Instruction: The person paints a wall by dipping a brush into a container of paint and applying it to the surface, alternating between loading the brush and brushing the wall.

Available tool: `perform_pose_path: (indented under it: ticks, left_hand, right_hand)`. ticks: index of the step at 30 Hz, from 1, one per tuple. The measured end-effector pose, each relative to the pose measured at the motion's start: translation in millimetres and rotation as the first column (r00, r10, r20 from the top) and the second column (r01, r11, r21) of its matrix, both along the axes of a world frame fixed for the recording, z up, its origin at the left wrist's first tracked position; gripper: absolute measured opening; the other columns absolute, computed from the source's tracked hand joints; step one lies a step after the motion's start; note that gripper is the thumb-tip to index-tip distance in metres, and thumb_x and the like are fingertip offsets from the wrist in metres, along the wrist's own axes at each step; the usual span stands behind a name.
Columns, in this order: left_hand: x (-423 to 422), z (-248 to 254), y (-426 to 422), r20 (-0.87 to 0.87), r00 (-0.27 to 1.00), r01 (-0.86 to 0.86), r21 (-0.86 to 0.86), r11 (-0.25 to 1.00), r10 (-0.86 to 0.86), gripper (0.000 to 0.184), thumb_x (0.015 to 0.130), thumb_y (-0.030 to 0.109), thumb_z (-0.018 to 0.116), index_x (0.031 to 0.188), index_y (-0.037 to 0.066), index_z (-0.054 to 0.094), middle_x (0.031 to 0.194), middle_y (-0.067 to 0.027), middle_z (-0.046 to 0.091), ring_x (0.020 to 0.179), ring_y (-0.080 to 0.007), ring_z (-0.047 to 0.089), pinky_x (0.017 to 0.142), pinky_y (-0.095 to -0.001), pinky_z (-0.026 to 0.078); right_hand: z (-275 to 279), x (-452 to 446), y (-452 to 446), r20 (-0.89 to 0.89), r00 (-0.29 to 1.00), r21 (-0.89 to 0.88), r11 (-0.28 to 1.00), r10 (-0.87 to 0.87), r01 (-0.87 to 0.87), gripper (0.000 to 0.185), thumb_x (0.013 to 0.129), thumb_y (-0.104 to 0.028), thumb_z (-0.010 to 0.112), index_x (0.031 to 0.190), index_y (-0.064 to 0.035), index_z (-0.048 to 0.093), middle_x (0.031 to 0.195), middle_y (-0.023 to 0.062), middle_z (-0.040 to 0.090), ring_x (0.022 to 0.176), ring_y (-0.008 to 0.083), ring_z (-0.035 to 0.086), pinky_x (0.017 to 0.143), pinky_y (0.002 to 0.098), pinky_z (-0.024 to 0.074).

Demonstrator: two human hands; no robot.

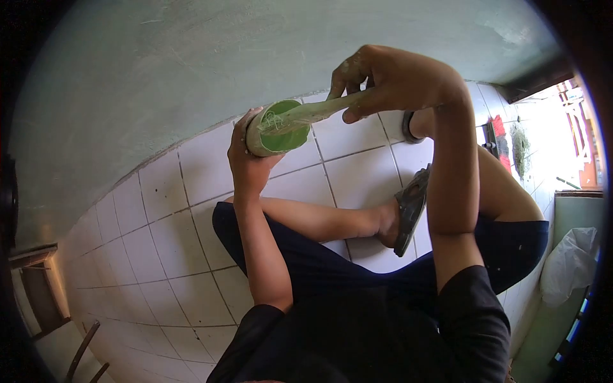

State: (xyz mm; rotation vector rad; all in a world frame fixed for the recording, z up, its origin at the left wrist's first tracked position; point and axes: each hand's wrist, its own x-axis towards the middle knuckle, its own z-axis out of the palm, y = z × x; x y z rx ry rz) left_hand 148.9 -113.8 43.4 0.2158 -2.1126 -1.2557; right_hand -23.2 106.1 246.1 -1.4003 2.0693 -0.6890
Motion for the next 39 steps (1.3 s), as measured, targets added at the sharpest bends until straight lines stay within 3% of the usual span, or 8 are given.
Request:
perform_pose_path:
  ticks: [3, 6, 8, 10, 17, 20, 22, 39]
  left_hand:
    - [0.1, -1.9, 1.0, 0.012, 1.0, 0.022, 0.025, 0.999, -0.022, 0.079, 0.067, -0.002, 0.092, 0.138, 0.008, 0.057, 0.134, -0.0102, 0.067, 0.123, -0.0252, 0.065, 0.106, -0.0379, 0.054]
    - [-2.1, -2.6, 4.1, 0.019, 0.999, 0.035, 0.03, 0.999, -0.035, 0.079, 0.067, -0.004, 0.091, 0.138, 0.008, 0.057, 0.133, -0.0099, 0.068, 0.121, -0.0248, 0.066, 0.105, -0.0376, 0.054]
    - [-3.3, -2.3, 7.2, 0.03, 0.998, 0.05, 0.042, 0.998, -0.051, 0.079, 0.067, -0.005, 0.091, 0.138, 0.008, 0.057, 0.133, -0.0096, 0.068, 0.121, -0.0248, 0.066, 0.105, -0.0375, 0.055]
    - [-3.5, -1.8, 8.7, 0.024, 0.999, 0.046, 0.01, 0.999, -0.046, 0.08, 0.065, -0.006, 0.091, 0.137, 0.007, 0.058, 0.131, -0.0091, 0.068, 0.119, -0.0239, 0.066, 0.104, -0.037, 0.055]
    - [-0.1, -0.2, 6.3, 0.013, 0.995, 0.09, 0.215, 0.973, -0.095, 0.085, 0.062, -0.009, 0.091, 0.138, 0.005, 0.055, 0.126, -0.0088, 0.067, 0.113, -0.021, 0.067, 0.099, -0.0365, 0.056]
    - [0.1, 2.9, 4.9, -0.039, 0.992, 0.122, 0.171, 0.978, -0.117, 0.086, 0.062, -0.008, 0.092, 0.139, 0.005, 0.054, 0.128, -0.009, 0.067, 0.112, -0.0216, 0.067, 0.097, -0.0366, 0.057]
    - [2.2, 7.2, 6.2, -0.033, 0.995, 0.098, 0.171, 0.98, -0.094, 0.086, 0.064, -0.006, 0.092, 0.14, 0.007, 0.055, 0.141, -0.0126, 0.064, 0.128, -0.0274, 0.063, 0.109, -0.04, 0.053]
    - [-2.2, -1.9, 10.9, -0.016, 0.996, 0.093, 0.196, 0.976, -0.091, 0.085, 0.065, 0.003, 0.096, 0.14, 0.005, 0.055, 0.141, -0.016, 0.063, 0.129, -0.0295, 0.063, 0.109, -0.0404, 0.052]
  right_hand:
    - [20.3, 11.4, -11.3, -0.215, 0.976, 0.191, 0.979, -0.027, 0.069, 0.038, 0.073, -0.018, 0.09, 0.106, -0.0028, 0.08, 0.085, 0.0082, 0.073, 0.074, 0.0203, 0.065, 0.068, 0.0332, 0.0515]
    - [19.4, 31.4, -12.2, -0.513, 0.859, 0.065, 0.998, 0.015, 0.021, 0.03, 0.077, -0.016, 0.084, 0.102, -0.0019, 0.077, 0.09, 0.0123, 0.072, 0.089, 0.0244, 0.07, 0.077, 0.0344, 0.0546]
    - [28.9, 45.1, -20.9, -0.402, 0.914, 0.162, 0.977, -0.062, 0.138, 0.028, 0.076, -0.014, 0.087, 0.102, -0.0085, 0.079, 0.099, 0.006, 0.071, 0.108, 0.024, 0.065, 0.094, 0.0341, 0.0537]
    - [11.1, 53.0, -21.2, -0.635, 0.771, -0.023, 0.996, 0.048, -0.081, 0.022, 0.081, -0.007, 0.081, 0.1, -0.0039, 0.072, 0.101, 0.0092, 0.07, 0.109, 0.0274, 0.065, 0.099, 0.0369, 0.0526]
    - [5.9, 66.3, -39.0, -0.581, 0.81, -0.08, 0.986, 0.075, -0.149, 0.006, 0.083, 0.007, 0.074, 0.089, 0.0074, 0.073, 0.091, 0.0169, 0.069, 0.078, 0.0297, 0.073, 0.07, 0.0339, 0.0601]
    - [-7.4, 62.7, -40.9, -0.571, 0.82, -0.297, 0.942, -0.043, -0.158, 0.013, 0.082, 0.002, 0.079, 0.092, 0.0073, 0.073, 0.091, 0.0156, 0.07, 0.079, 0.0294, 0.074, 0.068, 0.0368, 0.0606]
    - [-6.9, 62.9, -39.6, -0.575, 0.817, -0.316, 0.934, -0.049, -0.167, 0.016, 0.08, 0.001, 0.081, 0.093, 0.0069, 0.073, 0.092, 0.0151, 0.07, 0.08, 0.029, 0.075, 0.068, 0.0376, 0.0607]
    - [-16.0, 74.1, -44.6, -0.356, 0.932, -0.502, 0.854, -0.062, -0.135, 0.009, 0.085, 0.002, 0.073, 0.091, 0.0058, 0.068, 0.082, 0.0182, 0.071, 0.078, 0.0354, 0.073, 0.069, 0.0421, 0.0574]
